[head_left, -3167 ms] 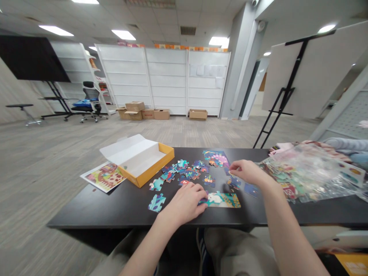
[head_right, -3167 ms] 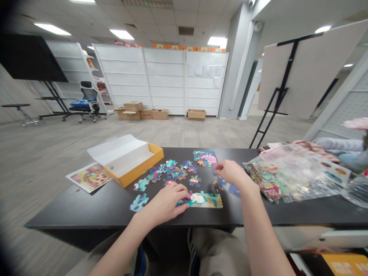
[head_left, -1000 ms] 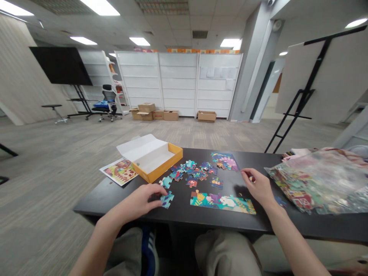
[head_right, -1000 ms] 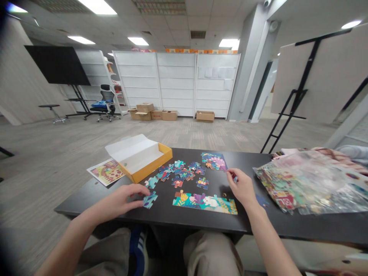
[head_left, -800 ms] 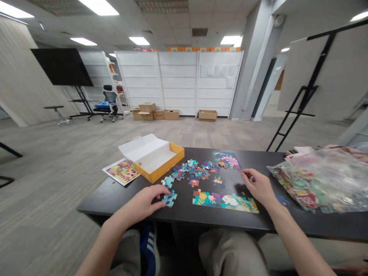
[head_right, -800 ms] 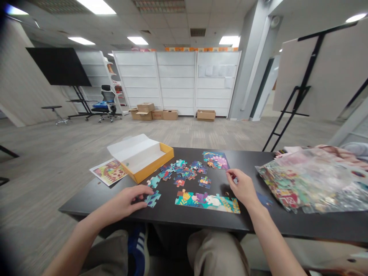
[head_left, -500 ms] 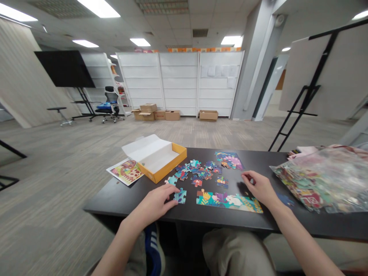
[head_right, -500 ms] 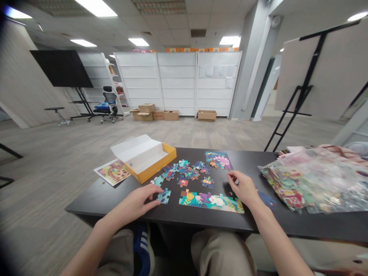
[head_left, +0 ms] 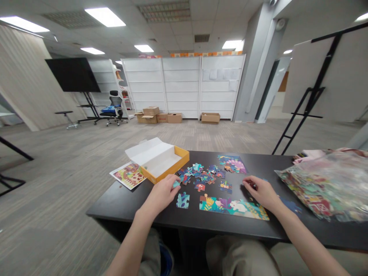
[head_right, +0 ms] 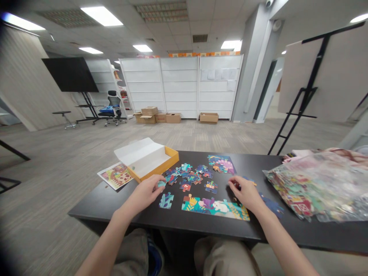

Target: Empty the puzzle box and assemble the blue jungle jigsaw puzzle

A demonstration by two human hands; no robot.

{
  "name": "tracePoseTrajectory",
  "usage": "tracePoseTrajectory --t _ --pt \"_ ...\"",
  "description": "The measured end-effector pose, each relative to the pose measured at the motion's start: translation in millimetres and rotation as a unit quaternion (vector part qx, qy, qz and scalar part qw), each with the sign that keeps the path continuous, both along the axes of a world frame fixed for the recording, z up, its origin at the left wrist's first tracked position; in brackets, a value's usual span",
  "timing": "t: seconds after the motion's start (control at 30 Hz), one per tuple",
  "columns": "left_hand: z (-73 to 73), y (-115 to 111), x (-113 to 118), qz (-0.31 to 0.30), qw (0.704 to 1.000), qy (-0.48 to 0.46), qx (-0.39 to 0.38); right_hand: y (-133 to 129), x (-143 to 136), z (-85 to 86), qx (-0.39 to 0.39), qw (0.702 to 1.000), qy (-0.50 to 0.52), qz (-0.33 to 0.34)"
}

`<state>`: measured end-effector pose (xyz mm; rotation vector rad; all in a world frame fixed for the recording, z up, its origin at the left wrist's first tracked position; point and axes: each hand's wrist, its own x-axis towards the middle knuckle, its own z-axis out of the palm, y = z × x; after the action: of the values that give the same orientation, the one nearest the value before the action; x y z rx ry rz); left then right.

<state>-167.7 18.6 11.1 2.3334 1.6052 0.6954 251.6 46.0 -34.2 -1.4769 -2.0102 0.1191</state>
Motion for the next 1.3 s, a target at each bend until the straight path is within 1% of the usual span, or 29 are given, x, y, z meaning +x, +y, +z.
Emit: tracePoseTrajectory --t 0.1,0.17,0.23,0.33,0.43,0.53,0.73,0.87,0.93,1.1,1.2,1.3 --pt "2.9 16 19 -0.012 1.0 0.01 -0.012 0 0 0.2 -0.001 1.0 -0.004 -0.002" --pt "6.2 28 31 0.007 1.0 0.018 -0.013 -1 -1 1.1 -0.002 1.0 -0.01 -0.003" --pt "8.3 40 43 0.03 0.998 0.049 -0.017 -2 -2 2.2 -0.003 1.0 -0.014 -0.006" --pt "6.7 54 57 0.057 0.993 0.101 -0.032 -3 -3 3.3 0.001 1.0 -0.013 -0.01" --pt "2.0 63 65 0.078 0.989 0.119 -0.04 -3 -4 3.8 0.001 1.0 -0.01 -0.008" --pt "-0.4 66 66 0.087 0.988 0.124 -0.038 -3 -5 4.0 -0.003 1.0 -0.011 -0.005" --pt "4.4 62 63 0.083 0.99 0.11 -0.017 -4 -5 2.9 -0.002 1.0 -0.013 0.001" --pt "9.0 49 57 0.088 0.992 0.087 0.026 -3 -4 1.8 -0.001 1.0 -0.011 0.0" --pt "9.5 41 51 0.079 0.993 0.069 0.049 -3 -4 1.6 -0.001 1.0 -0.01 0.003" --pt "2.3 21 39 0.014 0.997 0.003 0.081 -2 -3 2.0 0.004 1.0 -0.011 0.004" --pt "-4.4 16 35 0.0 0.996 0.02 0.085 -2 -2 1.5 0.006 1.0 -0.013 0.004" --pt "-9.2 16 33 -0.008 0.997 0.033 0.07 -1 -1 0.3 0.008 1.0 -0.015 0.001"
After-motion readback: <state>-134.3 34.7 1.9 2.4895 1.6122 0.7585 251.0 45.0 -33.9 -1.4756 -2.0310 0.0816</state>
